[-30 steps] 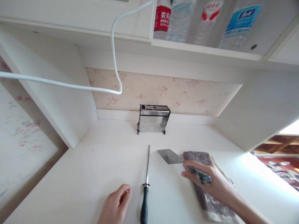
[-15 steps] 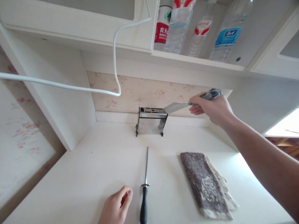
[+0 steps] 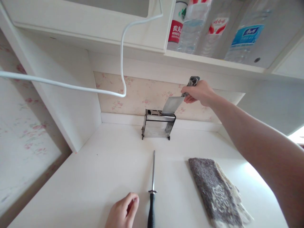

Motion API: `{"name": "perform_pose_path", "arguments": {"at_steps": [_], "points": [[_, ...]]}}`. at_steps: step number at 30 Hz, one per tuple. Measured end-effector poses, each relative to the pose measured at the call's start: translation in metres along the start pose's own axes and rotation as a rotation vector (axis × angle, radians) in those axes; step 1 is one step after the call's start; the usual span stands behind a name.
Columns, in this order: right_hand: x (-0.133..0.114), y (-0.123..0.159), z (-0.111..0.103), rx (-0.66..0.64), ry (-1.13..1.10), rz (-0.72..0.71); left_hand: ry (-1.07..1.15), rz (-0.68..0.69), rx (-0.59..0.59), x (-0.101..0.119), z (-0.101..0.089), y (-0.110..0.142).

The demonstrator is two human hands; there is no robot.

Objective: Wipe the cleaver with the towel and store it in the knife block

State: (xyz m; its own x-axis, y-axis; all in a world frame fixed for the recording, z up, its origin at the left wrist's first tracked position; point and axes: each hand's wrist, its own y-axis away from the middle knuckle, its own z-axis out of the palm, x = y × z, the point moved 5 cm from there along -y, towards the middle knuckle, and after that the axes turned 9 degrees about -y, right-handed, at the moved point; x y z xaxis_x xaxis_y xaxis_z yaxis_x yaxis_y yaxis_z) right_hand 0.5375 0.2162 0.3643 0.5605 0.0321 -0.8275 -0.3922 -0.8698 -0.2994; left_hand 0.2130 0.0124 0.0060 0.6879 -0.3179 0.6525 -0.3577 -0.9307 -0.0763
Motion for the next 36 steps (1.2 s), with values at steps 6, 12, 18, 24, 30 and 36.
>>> {"name": "perform_pose_path", "arguments": {"at_steps": [6, 12, 18, 24, 30, 36], "points": [[-0.003, -0.009, 0.001, -0.001, 0.042, 0.019, -0.019, 0.025, 0.010, 0.000, 0.001, 0.000], [0.002, -0.008, -0.004, -0.015, 0.035, 0.045, -0.051, 0.044, -0.018, 0.002, 0.000, 0.001], [0.013, -0.019, -0.001, -0.012, 0.017, 0.062, -0.088, 0.064, 0.010, 0.006, -0.004, 0.001], [0.029, -0.035, 0.020, 0.047, -0.004, 0.021, -0.120, 0.070, 0.060, 0.010, -0.004, 0.000], [0.070, -0.043, 0.052, -0.023, 0.139, 0.096, -0.141, 0.118, 0.134, 0.008, -0.002, -0.001], [0.104, -0.038, 0.074, -0.067, 0.150, 0.163, -0.130, 0.122, 0.164, 0.004, 0.001, -0.002]]}}
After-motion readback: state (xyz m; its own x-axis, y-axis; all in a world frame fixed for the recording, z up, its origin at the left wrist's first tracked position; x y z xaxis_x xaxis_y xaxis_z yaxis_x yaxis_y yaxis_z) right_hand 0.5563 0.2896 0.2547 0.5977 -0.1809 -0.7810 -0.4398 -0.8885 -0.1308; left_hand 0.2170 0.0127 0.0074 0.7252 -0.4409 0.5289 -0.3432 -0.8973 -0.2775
